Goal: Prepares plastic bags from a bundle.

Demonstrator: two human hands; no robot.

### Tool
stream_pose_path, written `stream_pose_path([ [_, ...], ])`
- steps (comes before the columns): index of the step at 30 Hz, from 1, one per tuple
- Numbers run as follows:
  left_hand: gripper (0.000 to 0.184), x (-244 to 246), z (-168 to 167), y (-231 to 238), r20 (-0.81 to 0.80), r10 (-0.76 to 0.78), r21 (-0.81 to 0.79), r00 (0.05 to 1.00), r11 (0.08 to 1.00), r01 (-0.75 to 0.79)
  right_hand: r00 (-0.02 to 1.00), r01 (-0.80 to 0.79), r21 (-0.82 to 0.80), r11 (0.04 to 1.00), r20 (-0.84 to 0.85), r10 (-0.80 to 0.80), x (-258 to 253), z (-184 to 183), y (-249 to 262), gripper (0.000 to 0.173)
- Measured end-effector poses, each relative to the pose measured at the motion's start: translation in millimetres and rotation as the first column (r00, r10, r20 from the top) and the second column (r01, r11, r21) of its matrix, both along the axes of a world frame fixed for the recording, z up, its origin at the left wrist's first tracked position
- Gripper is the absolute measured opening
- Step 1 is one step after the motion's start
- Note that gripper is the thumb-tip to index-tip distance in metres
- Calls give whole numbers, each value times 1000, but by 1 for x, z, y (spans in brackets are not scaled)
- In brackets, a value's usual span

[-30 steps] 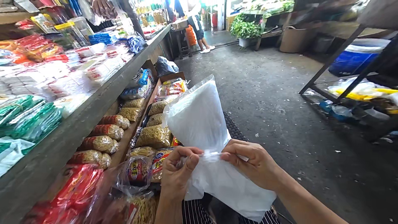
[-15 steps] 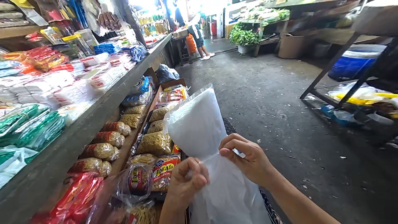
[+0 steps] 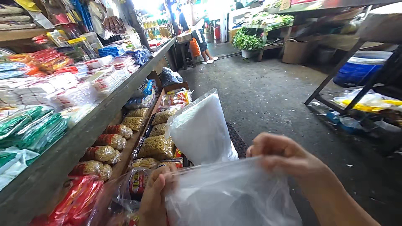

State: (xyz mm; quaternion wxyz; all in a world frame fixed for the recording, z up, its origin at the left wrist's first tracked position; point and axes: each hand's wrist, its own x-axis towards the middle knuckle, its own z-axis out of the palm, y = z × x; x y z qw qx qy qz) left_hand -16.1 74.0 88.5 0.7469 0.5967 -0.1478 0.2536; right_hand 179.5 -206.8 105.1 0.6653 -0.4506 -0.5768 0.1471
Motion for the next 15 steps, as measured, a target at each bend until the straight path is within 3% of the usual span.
stream_pose_path([
  [2,27,5,-2,10,-58,-49,31,997,998,51,981,-50,207,977,-171,86,6,11,5,18],
  [4,15,14,6,16,-168,10,29,986,1000,-6,949,9,251,968,-306,70,9,27,14,17],
  [6,5,27,26,20,-230,143,56,963,989,-134,936,107,192,976,-350,-34,13,47,25,21],
  [8,17,43,55,21,-254,341,135,905,939,-316,925,212,103,972,-342,-166,17,72,37,33],
  [11,8,68,93,19,-283,650,375,705,752,-543,842,374,-36,927,-406,-355,31,106,61,29],
  [13,11,82,105,25,-277,762,557,585,624,-548,758,423,-145,895,-484,-437,44,119,78,23],
  [15,18,94,102,36,-284,792,676,540,565,-474,716,426,-263,865,-486,-501,56,118,91,24],
])
